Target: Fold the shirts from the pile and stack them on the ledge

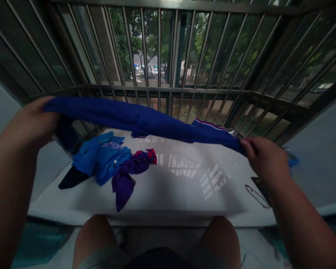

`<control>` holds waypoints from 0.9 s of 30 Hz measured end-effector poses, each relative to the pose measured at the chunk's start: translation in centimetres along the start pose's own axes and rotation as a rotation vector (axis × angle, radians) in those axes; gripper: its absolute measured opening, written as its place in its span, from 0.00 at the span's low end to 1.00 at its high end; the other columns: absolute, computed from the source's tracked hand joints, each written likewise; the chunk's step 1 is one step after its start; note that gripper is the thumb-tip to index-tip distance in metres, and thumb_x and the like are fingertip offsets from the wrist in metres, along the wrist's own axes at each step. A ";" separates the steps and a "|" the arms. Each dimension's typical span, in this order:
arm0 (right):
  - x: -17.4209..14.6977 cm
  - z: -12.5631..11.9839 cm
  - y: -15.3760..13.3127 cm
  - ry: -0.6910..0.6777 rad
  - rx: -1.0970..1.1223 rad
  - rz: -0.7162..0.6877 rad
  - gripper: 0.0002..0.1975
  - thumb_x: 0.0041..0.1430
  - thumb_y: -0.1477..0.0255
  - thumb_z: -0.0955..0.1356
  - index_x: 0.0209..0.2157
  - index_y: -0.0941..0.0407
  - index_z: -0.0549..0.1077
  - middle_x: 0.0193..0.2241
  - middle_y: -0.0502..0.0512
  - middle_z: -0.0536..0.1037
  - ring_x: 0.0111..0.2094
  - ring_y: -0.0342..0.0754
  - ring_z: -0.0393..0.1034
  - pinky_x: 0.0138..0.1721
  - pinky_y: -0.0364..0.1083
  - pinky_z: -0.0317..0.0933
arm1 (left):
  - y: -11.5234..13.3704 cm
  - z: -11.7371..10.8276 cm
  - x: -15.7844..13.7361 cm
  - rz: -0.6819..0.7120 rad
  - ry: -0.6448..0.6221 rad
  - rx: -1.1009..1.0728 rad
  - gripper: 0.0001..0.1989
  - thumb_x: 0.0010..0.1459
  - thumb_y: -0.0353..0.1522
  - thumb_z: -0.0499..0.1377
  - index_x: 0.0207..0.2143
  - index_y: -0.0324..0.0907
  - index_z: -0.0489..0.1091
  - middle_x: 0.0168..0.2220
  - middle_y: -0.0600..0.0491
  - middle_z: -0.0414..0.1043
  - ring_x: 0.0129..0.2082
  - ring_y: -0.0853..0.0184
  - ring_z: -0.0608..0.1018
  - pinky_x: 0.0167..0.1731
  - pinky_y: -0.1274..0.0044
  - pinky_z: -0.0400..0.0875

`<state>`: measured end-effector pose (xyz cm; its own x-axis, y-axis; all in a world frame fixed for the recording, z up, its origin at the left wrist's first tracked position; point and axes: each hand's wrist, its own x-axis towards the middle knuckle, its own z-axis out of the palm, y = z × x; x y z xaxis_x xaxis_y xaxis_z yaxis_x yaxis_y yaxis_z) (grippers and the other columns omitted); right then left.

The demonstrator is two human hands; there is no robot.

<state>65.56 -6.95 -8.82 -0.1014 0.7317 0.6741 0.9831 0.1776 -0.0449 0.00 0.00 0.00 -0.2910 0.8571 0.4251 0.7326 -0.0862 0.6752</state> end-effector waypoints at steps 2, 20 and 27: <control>-5.2 2.4 0.1 -0.061 0.057 -0.050 0.28 0.77 0.49 0.60 0.41 0.54 0.82 0.35 0.63 0.83 0.39 0.59 0.76 0.42 0.54 0.67 | -4.8 1.4 -2.8 -0.036 -0.070 0.178 0.27 0.61 0.35 0.51 0.58 0.29 0.72 0.43 0.56 0.81 0.48 0.57 0.83 0.55 0.50 0.76; -22.5 17.4 -5.6 -0.739 -0.084 0.558 0.24 0.70 0.56 0.67 0.57 0.58 0.74 0.52 0.71 0.79 0.53 0.68 0.76 0.49 0.58 0.70 | -10.6 26.0 -31.1 0.348 -0.833 0.250 0.40 0.59 0.34 0.69 0.73 0.47 0.64 0.75 0.42 0.64 0.74 0.47 0.67 0.73 0.50 0.61; -22.9 17.1 -5.2 -0.381 0.392 0.813 0.14 0.64 0.54 0.65 0.37 0.50 0.71 0.36 0.59 0.80 0.39 0.58 0.78 0.43 0.53 0.69 | -6.4 28.3 -32.6 0.321 -1.106 0.374 0.07 0.68 0.29 0.62 0.45 0.44 0.79 0.49 0.45 0.83 0.55 0.52 0.82 0.58 0.61 0.71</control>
<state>60.16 -13.36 -36.61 0.4740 0.8792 0.0489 0.6618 -0.3191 -0.6783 22.22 -12.99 -35.23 0.4860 0.8106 -0.3268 0.8607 -0.3790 0.3401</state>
